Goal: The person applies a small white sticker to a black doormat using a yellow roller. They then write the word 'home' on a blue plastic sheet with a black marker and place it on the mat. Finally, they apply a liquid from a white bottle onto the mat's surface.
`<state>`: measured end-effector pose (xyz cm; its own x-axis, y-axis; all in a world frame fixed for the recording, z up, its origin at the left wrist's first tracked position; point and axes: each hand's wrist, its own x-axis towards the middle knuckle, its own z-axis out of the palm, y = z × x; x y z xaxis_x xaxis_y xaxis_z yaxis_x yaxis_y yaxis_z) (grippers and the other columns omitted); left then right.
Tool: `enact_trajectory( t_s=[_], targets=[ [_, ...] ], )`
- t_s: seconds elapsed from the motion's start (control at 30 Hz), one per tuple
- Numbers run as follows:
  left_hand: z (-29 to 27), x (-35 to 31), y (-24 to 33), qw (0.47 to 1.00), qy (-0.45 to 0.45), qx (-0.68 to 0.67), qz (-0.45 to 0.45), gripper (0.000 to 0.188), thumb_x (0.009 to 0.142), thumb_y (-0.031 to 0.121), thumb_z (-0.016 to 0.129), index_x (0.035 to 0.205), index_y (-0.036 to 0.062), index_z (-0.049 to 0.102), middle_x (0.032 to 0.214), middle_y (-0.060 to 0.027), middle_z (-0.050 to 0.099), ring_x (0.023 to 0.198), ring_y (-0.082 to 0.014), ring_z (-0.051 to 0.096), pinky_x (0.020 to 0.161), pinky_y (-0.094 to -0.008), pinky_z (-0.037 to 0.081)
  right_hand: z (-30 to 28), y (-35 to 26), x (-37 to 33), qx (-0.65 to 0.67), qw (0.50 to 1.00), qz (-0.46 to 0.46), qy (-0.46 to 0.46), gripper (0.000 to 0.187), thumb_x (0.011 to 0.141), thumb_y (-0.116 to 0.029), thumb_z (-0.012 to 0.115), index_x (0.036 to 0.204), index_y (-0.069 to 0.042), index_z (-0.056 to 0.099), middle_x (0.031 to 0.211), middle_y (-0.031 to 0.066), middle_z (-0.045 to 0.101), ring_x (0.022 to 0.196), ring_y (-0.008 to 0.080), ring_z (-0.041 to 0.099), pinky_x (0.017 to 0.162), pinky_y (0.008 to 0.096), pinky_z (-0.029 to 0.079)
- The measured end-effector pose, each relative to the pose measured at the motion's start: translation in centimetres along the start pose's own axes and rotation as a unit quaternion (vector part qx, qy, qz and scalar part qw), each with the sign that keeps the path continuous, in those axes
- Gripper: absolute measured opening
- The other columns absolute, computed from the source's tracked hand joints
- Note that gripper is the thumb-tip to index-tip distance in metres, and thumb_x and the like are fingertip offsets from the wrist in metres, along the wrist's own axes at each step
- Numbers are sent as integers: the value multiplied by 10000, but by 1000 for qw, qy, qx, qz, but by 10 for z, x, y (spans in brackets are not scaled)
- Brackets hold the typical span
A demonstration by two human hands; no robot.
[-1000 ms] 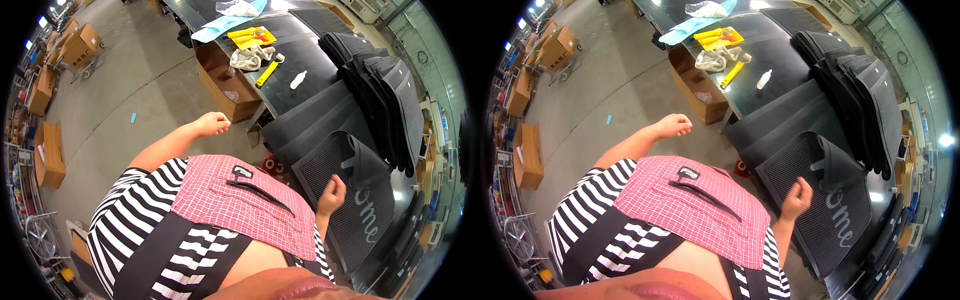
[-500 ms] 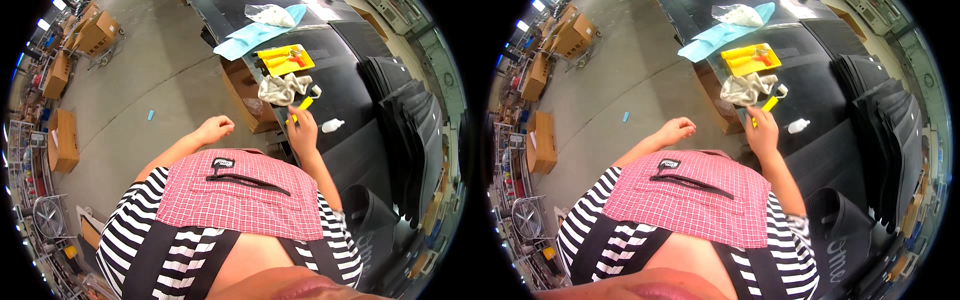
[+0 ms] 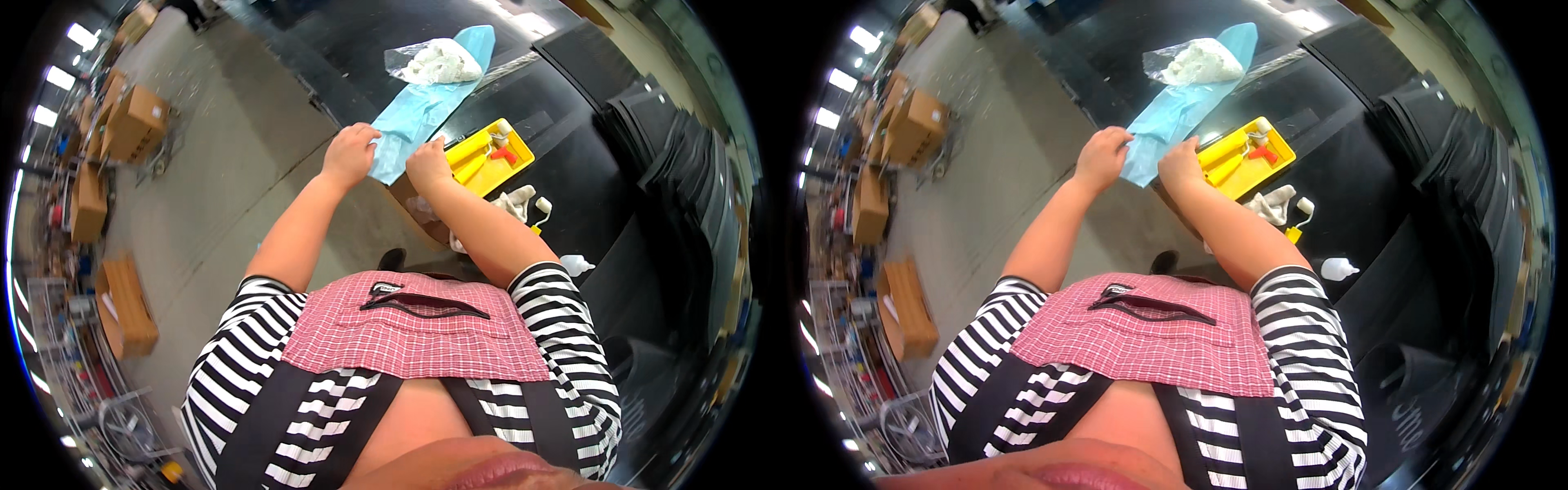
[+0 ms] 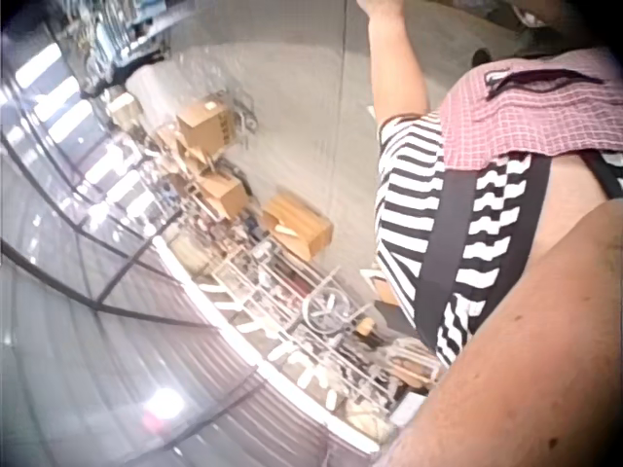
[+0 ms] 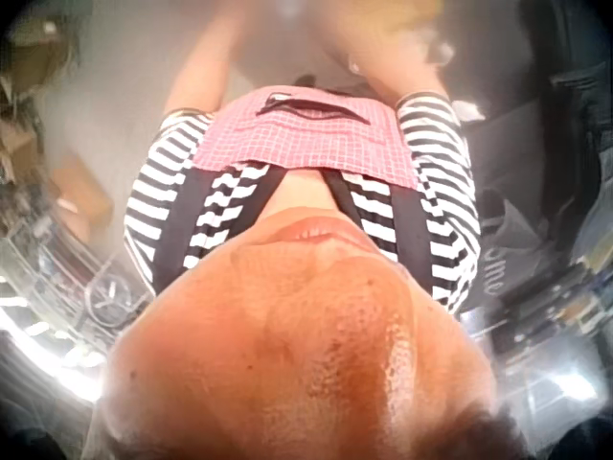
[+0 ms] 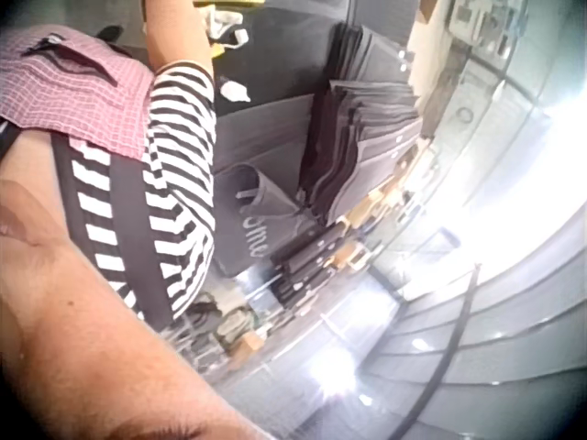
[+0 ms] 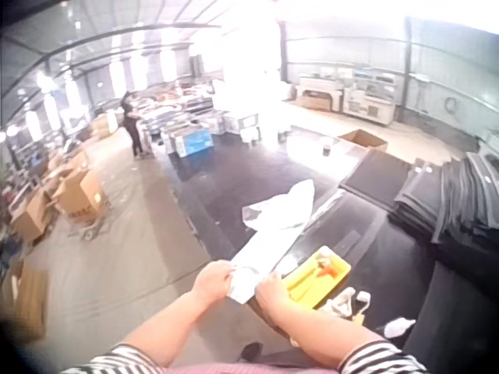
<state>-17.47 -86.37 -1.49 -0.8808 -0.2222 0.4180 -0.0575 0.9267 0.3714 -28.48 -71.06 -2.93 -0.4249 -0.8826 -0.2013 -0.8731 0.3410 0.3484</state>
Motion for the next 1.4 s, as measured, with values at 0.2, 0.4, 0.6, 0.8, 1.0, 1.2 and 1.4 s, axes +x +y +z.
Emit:
enact_trajectory(
  t_s=[0.2,0.4,0.6,0.8,1.0,1.2,1.4],
  targets=[
    [71,77,-47,972,-99,60,204,510,817,4,562,1319,91,590,1408,-134,555,1293,-323,521,1086,-419,413,-16,12,-24,36,961,11,275,281,839,-181,564,1049,-20,659,1044,156,675,982,328,662,1074,520,383],
    [80,125,-46,973,-122,-75,180,375,842,111,628,1214,79,653,1257,-117,648,1145,-298,611,975,-395,481,-73,45,-71,336,817,122,453,230,862,-76,548,1081,-35,604,999,166,641,906,312,651,886,423,493],
    [71,184,-29,981,9,-142,135,163,804,227,751,866,84,703,1009,-100,677,964,-282,629,842,-385,490,-63,109,-72,859,367,350,75,209,950,-121,568,1123,-4,566,909,110,651,593,97,451,523,245,405],
    [91,189,-39,983,114,-50,137,464,741,256,817,1144,145,616,1138,-72,621,1096,-293,557,921,-416,432,-12,83,18,870,299,389,37,83,875,-42,612,928,-13,555,824,111,600,580,158,497,478,295,427],
    [109,188,-65,997,4,10,73,647,735,343,827,1272,119,544,1154,-111,628,1073,-330,595,923,-439,462,-8,71,93,792,368,486,37,223,854,-117,713,750,-13,545,653,77,530,507,188,494,416,341,372],
    [108,201,-46,997,-62,-38,-15,446,827,410,729,1102,70,639,1028,-124,689,990,-334,663,831,-454,516,16,79,115,789,360,498,5,188,826,-149,727,786,-17,599,653,88,565,513,211,524,467,353,413],
    [132,249,-59,990,-103,-12,-93,289,950,192,434,1048,35,656,1117,-208,673,1041,-384,665,882,-509,523,26,130,94,803,303,473,197,309,855,-132,640,1077,83,638,1031,199,666,941,307,638,798,421,511]
  ],
)
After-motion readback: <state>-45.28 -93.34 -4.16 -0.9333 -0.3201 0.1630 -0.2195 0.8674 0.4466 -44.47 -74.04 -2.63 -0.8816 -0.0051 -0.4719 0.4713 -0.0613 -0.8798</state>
